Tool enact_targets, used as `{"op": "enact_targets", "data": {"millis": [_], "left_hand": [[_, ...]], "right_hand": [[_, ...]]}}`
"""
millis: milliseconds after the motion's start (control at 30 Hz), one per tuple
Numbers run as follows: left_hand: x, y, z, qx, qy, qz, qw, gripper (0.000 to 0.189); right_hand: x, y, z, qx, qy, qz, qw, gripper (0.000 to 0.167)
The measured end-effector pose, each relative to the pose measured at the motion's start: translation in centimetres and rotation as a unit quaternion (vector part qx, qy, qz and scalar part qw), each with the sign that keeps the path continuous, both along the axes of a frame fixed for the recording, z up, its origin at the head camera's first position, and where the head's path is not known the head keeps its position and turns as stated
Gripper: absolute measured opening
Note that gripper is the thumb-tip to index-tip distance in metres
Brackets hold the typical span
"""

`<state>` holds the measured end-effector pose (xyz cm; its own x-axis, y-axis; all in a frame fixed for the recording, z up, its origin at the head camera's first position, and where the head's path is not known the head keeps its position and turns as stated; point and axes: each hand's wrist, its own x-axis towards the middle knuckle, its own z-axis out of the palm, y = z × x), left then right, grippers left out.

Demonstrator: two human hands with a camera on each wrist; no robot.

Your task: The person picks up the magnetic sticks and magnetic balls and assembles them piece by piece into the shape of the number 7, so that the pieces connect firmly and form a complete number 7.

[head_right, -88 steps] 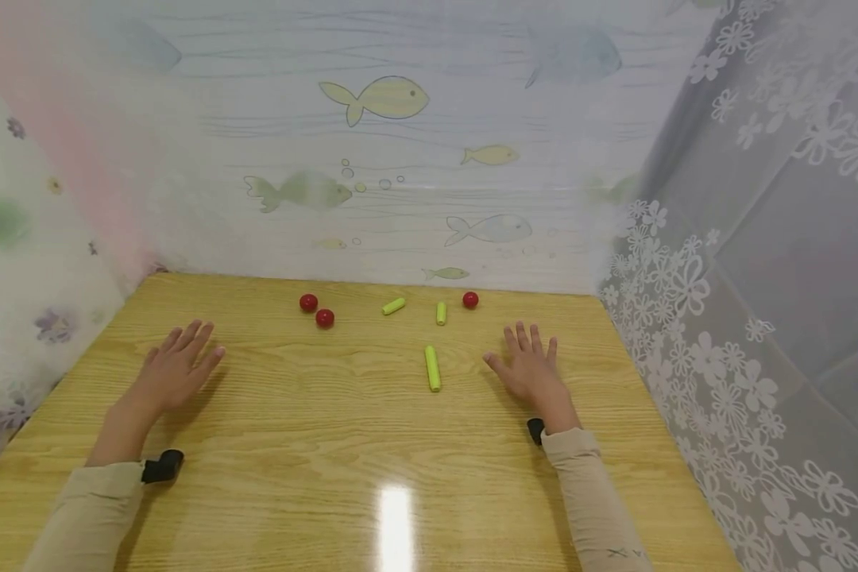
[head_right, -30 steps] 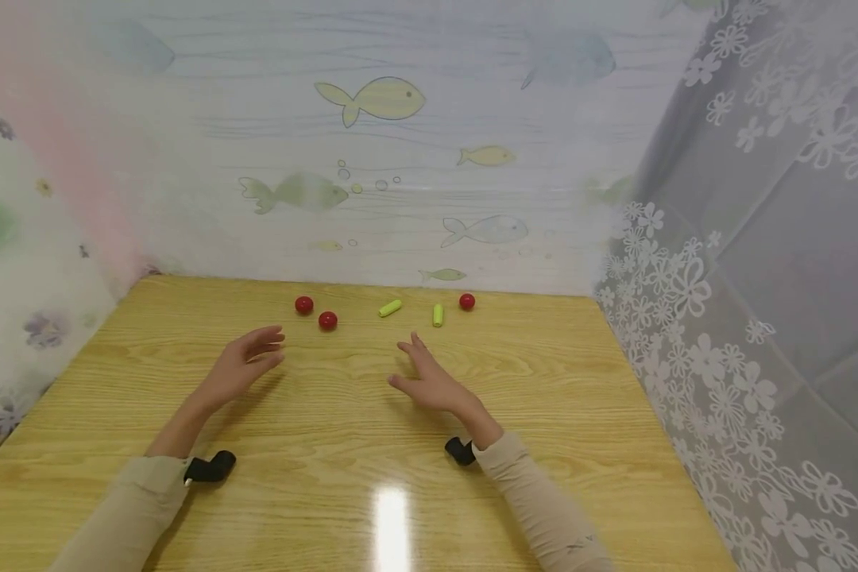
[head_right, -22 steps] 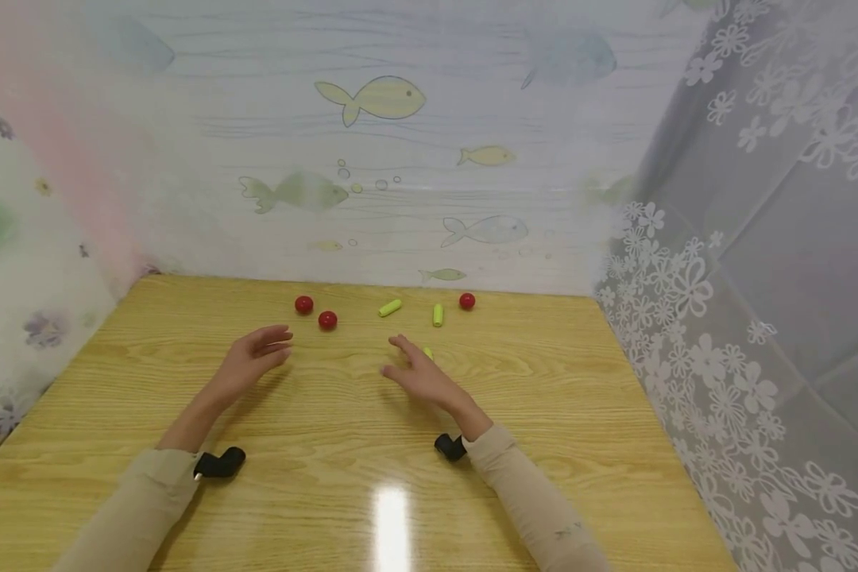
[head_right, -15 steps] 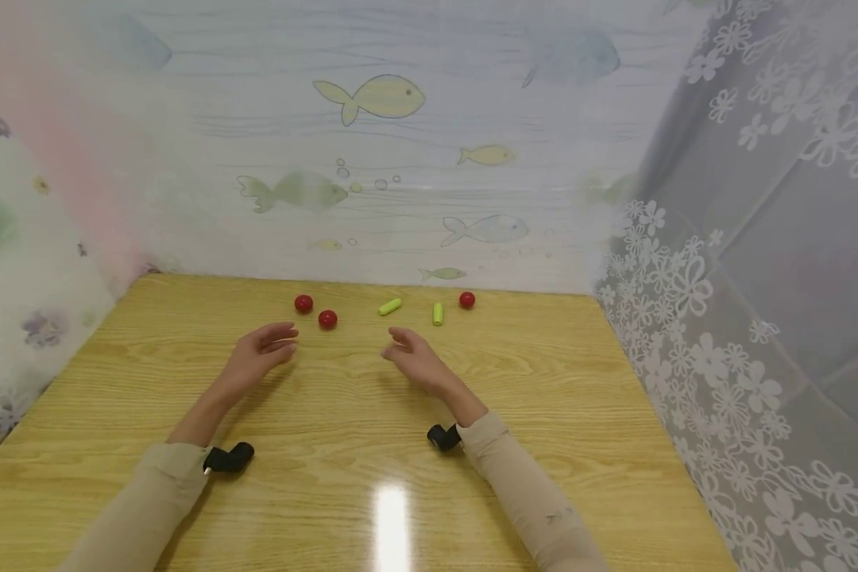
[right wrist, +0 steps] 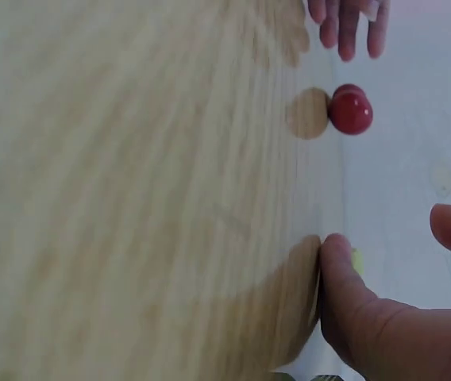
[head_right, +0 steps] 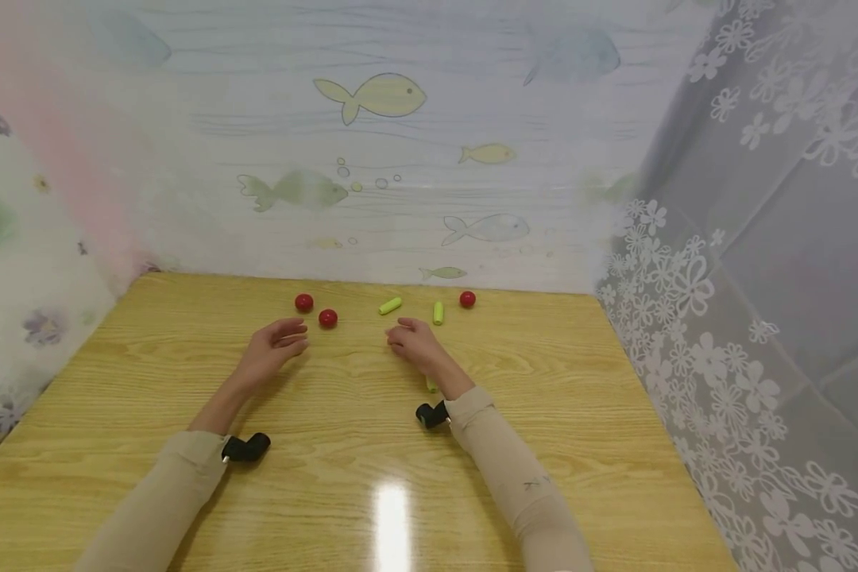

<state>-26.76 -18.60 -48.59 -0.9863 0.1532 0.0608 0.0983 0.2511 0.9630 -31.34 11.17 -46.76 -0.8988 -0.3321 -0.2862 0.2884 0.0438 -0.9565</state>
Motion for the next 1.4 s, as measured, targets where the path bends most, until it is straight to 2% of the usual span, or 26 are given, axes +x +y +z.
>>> {"op": "enact_targets", "data": {"millis": [367, 567, 767, 900, 1167, 1200, 1300, 1400], "left_hand": [[-1.1, 0.7, -0.1, 0.008, -0.007, 0.005, 0.9999, 0.057], [-1.6, 1.1, -0.3, 0.001, -0.012, 0.023, 0.9997, 0.055], [-2.0, 1.6, -0.4, 0.005, -0.021, 0.04, 0.999, 0.054], [-2.2, 1.9, -0.4, 0.008, -0.022, 0.043, 0.9988, 0.054], [-2.6, 2.0, -0.3, -0.002, -0.002, 0.037, 0.9993, 0.054], [-2.3, 2.2, 0.2, -0.001, -0.001, 0.035, 0.9994, 0.054], [-1.8, 2.6, 0.3, 0.002, 0.006, 0.039, 0.9992, 0.054], [-1.7, 3.0, 0.3, 0.002, 0.005, 0.045, 0.999, 0.054]], "right_hand": [[-2.7, -0.5, 0.2, 0.013, -0.014, -0.033, 0.9993, 0.064], [-3.7, -0.5, 0.1, 0.041, 0.012, -0.02, 0.9989, 0.066], [-4.6, -0.1, -0.5, 0.058, -0.008, -0.02, 0.9981, 0.07], [-5.1, 0.0, -0.1, 0.071, -0.02, -0.003, 0.9973, 0.073], [-5.8, 0.1, 2.0, 0.113, -0.043, 0.058, 0.9909, 0.077], [-5.9, 0.1, 2.2, 0.122, -0.042, 0.06, 0.9898, 0.078], [-5.9, 0.1, 2.5, 0.152, -0.026, 0.067, 0.9857, 0.079], [-5.7, 0.1, 2.6, 0.191, 0.009, 0.08, 0.9782, 0.077]]}}
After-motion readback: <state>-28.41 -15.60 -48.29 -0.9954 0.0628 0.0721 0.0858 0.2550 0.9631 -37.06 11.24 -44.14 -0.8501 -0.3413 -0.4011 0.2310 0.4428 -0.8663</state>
